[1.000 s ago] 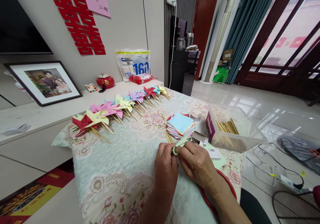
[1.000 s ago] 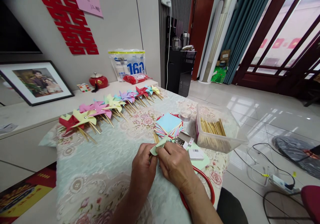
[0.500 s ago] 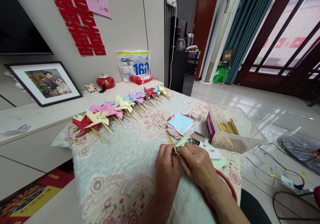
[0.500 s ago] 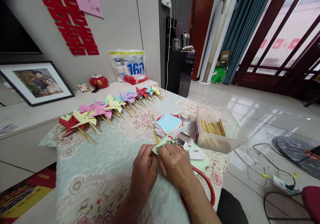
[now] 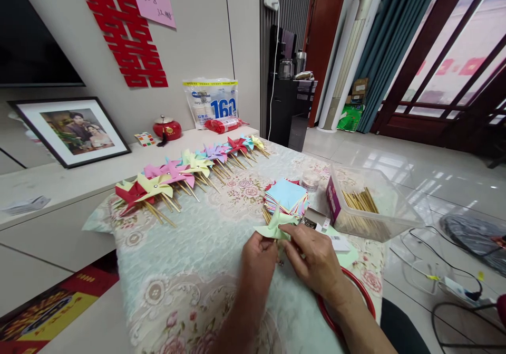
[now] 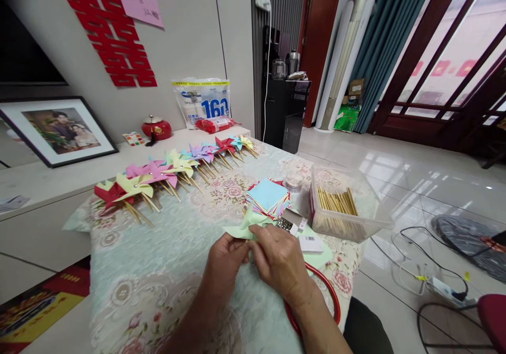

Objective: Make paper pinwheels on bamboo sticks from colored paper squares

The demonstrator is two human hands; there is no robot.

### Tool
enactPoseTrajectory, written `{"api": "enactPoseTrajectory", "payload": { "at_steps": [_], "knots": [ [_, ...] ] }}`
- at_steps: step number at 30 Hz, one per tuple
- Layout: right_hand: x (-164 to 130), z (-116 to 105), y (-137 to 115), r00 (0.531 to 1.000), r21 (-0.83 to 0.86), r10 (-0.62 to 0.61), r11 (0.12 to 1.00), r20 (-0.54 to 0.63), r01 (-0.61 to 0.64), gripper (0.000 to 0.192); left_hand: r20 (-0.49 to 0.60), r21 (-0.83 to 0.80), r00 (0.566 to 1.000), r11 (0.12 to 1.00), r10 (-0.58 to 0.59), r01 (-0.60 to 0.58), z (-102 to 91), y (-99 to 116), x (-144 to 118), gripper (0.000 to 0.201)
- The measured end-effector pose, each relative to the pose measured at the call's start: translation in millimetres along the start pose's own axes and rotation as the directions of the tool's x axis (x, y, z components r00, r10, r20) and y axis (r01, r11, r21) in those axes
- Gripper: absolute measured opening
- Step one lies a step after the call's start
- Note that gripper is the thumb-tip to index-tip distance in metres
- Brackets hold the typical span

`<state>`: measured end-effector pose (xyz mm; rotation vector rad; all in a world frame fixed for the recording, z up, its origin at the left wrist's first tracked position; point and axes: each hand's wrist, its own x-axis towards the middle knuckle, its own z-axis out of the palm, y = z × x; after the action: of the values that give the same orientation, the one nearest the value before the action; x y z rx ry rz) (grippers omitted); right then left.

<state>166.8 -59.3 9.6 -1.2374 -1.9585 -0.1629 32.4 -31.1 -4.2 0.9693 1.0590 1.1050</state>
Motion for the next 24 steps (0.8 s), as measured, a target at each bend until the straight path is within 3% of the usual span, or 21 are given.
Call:
{"api": "enactPoseTrajectory", "payload": {
  "at_steps": [4, 12, 18, 24],
  "knots": [
    [0, -1, 5, 0.986, 0.068, 0.077, 0.995, -0.148, -0.068, 0.017, 0.020, -0.282, 0.995, 0.954, -0.103, 0.104, 2.8, 6, 0, 0.023],
    [1, 0, 6, 0.992, 0.118, 0.070, 0.991, -0.110, -0.057, 0.012, 0.042, -0.328, 0.995, 0.939, -0.096, 0.104, 5.8, 7, -1, 0.027],
    [5, -3, 4, 0.975, 0.136, 0.104, 0.988, -0.195, -0.078, 0.014, 0.032, -0.259, 0.997, 0.963, -0.070, 0.075, 6.2, 4, -1, 0.023],
    [7, -10, 5, 0.953, 0.226, 0.214, 0.960, -0.216, -0.164, 0.012, 0.034, 0.063, 0.998, 0.996, 0.058, -0.060, 4.5, 5, -5, 0.019]
  ]
}}
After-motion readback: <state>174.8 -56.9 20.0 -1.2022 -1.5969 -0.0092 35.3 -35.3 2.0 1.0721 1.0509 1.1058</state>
